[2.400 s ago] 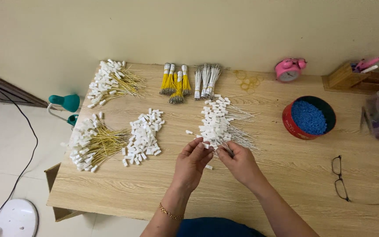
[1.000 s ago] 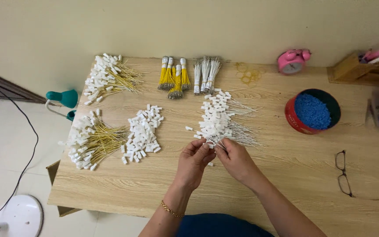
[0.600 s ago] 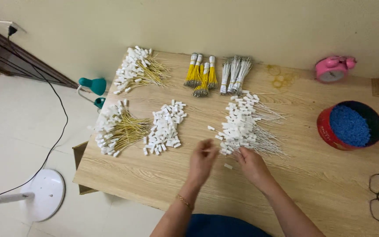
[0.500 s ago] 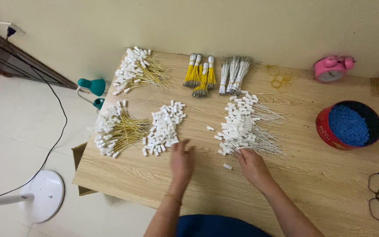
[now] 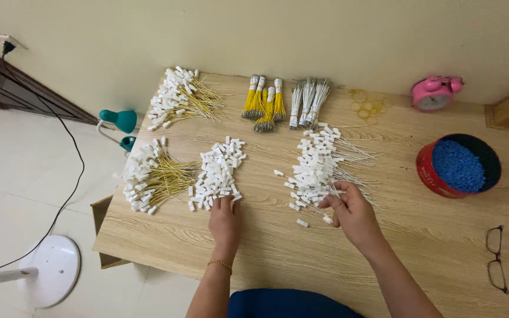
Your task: Bundling and organizing small electronic wires with white connectors on a workbench.
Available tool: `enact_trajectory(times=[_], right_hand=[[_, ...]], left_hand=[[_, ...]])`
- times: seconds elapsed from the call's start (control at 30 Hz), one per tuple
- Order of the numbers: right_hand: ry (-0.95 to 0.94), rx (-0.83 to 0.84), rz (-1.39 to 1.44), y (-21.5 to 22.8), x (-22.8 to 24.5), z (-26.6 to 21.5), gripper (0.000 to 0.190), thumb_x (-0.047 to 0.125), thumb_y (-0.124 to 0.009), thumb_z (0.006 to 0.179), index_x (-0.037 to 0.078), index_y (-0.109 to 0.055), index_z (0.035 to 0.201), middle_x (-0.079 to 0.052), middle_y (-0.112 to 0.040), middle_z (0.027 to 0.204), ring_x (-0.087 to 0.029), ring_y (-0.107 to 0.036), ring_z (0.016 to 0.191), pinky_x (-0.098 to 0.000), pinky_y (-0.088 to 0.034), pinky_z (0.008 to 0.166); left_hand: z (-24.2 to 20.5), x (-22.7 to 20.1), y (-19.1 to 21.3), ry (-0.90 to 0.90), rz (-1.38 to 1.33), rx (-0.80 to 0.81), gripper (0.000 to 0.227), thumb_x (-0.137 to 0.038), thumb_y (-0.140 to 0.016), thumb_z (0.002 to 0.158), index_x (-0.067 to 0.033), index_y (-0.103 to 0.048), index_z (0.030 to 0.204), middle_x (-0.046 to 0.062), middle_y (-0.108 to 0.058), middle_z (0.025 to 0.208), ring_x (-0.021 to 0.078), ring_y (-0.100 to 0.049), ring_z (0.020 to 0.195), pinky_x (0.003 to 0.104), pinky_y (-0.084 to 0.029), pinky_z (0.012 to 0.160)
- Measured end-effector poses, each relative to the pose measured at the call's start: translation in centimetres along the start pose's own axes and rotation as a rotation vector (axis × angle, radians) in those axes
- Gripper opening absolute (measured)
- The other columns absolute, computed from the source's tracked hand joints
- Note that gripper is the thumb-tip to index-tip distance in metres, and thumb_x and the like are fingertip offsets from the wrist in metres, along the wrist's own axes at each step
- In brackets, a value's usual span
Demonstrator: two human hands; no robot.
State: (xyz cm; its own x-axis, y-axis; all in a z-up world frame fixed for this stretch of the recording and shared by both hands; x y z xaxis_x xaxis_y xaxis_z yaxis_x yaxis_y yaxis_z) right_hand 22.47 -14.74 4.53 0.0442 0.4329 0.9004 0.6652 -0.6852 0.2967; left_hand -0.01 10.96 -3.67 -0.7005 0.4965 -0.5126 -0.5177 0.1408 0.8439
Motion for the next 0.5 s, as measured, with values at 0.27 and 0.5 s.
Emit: enact_trajectory(times=[0.27, 0.5], right_hand=[[0.091, 0.046, 0.184, -0.7, -1.4, 0.4, 0.019, 0.02, -0.065, 0.1, 0.001, -0.068, 0.102, -0.004, -0.069, 0.082, -0.008, -0.05, 0.062, -0.0247, -0.045, 0.055], [0.023, 0.025, 0.067, -0.6, -0.8, 0.2, 0.02, 0.022, -0.069, 0.095, 0.006, -0.076, 0.105, 0.0, -0.071, 0.083, -0.008, -0.059, 0.073, -0.0259, -0.05, 0.065]], left_hand=[[2.0, -0.5, -0.9, 0.016, 0.071, 0.109, 0.021, -0.025, -0.071, 0.087, -0.0166, -0.074, 0.106, 0.008, -0.067, 0.114, 0.0326, -0.068, 0.096, 0.047, -0.057, 0.077], [1.5, -1.1, -0.3, -0.043, 0.047, 0.065, 0.017, -0.024, -0.075, 0.086, -0.0168, -0.075, 0.102, 0.005, -0.07, 0.108, 0.0305, -0.069, 0.095, 0.045, -0.057, 0.079]])
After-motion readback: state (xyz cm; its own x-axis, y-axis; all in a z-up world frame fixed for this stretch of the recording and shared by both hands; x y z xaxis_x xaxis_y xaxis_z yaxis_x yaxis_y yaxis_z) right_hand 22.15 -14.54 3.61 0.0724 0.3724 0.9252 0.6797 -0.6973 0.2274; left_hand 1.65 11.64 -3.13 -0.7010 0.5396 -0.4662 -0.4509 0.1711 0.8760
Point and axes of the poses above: each hand's wrist, its own z-axis towards the middle knuckle, its own y-axis out of the back of the hand, x = y × z, the point moved 9 cm from there along z, towards the middle knuckle
